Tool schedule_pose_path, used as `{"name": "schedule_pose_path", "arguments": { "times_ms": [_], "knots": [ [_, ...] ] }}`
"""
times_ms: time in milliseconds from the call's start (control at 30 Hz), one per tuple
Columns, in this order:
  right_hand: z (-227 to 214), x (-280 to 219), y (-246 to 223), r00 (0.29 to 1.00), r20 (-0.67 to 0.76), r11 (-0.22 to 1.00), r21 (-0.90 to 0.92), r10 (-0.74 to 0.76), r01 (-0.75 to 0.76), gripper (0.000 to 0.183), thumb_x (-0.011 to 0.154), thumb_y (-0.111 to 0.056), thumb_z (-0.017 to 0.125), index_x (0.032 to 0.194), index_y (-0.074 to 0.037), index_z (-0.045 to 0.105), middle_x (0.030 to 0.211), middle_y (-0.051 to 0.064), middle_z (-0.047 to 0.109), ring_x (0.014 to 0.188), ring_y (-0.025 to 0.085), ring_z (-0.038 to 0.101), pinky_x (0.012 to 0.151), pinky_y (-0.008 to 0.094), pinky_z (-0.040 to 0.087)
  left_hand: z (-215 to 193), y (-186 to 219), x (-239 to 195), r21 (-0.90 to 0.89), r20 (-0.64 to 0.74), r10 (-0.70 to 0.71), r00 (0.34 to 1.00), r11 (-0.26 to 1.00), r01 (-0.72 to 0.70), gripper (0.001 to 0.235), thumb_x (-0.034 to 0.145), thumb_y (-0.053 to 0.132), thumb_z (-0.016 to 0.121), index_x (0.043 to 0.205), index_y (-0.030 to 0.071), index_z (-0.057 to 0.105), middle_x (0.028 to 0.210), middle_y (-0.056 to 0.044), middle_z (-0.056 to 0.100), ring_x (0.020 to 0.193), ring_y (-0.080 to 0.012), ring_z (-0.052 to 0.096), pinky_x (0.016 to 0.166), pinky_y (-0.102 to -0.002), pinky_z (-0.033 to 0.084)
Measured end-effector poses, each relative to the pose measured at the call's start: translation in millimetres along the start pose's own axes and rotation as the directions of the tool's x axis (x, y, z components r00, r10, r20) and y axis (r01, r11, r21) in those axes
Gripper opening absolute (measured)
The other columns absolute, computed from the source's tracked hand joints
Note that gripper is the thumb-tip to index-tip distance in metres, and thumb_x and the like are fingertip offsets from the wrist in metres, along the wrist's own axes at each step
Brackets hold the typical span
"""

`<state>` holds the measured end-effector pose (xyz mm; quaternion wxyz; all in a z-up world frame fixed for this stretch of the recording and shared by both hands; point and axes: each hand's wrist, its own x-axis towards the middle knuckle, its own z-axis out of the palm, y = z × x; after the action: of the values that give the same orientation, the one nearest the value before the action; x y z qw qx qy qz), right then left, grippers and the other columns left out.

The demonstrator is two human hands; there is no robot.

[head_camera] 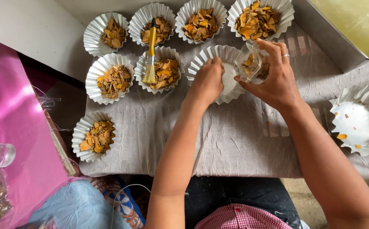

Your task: The person uses a small brush to sweep dried fruit pieces from one paper cupcake liner into another, then transfers the contents into a small plastic bag. The person repeats this process with several liners, consolidating the dried fruit into bags.

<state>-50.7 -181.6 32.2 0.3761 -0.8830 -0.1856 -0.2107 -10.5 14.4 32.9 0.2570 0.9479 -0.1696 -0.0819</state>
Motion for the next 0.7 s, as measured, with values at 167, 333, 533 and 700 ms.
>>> {"name": "schedule_pose_path", "arguments": {
  "times_ms": [167, 333, 533, 700],
  "knots": [
    [-2, 1, -8, 0.999, 0.028, 0.999, 0.040, -0.016, 0.015, 0.094, 0.080, -0.026, 0.094, 0.151, -0.004, 0.038, 0.135, 0.021, 0.040, 0.111, 0.032, 0.055, 0.087, 0.044, 0.059, -23, 2, -16, -0.358, -0.497, 0.306, 0.812, 0.780, -0.513, 0.016, 0.104, 0.019, 0.055, 0.104, 0.004, 0.061, 0.090, -0.009, 0.067, 0.067, -0.0129, 0.059, 0.052, -0.022, 0.053],
    [-1, -3, -19, 0.998, 0.058, 0.998, 0.042, 0.033, -0.035, 0.089, 0.079, -0.020, 0.091, 0.151, -0.005, 0.040, 0.137, 0.019, 0.042, 0.099, 0.029, 0.057, 0.080, 0.046, 0.053, -23, 22, -24, -0.280, -0.509, 0.380, 0.772, 0.776, -0.566, 0.013, 0.101, 0.019, 0.059, 0.103, 0.006, 0.061, 0.098, -0.005, 0.059, 0.084, -0.0160, 0.059, 0.073, -0.026, 0.055],
    [6, -6, -9, 0.999, -0.039, 1.000, -0.019, 0.014, -0.014, 0.089, 0.080, -0.034, 0.092, 0.148, -0.006, 0.042, 0.125, 0.018, 0.043, 0.106, 0.030, 0.052, 0.075, 0.045, 0.052, -31, 23, -30, -0.307, -0.390, 0.388, 0.835, 0.800, -0.516, 0.066, 0.091, 0.061, 0.044, 0.111, 0.000, 0.061, 0.114, -0.015, 0.053, 0.091, -0.0247, 0.066, 0.071, -0.032, 0.064],
    [-3, -8, -11, 1.000, -0.028, 0.998, -0.065, 0.006, -0.007, 0.089, 0.078, -0.021, 0.088, 0.150, -0.005, 0.038, 0.118, 0.019, 0.040, 0.106, 0.033, 0.045, 0.086, 0.051, 0.047, -21, 22, -28, -0.343, -0.184, 0.402, 0.897, 0.829, -0.442, 0.074, 0.088, 0.060, 0.060, 0.128, -0.002, 0.061, 0.122, -0.019, 0.070, 0.111, -0.0317, 0.069, 0.100, -0.046, 0.056]
  ]
}}
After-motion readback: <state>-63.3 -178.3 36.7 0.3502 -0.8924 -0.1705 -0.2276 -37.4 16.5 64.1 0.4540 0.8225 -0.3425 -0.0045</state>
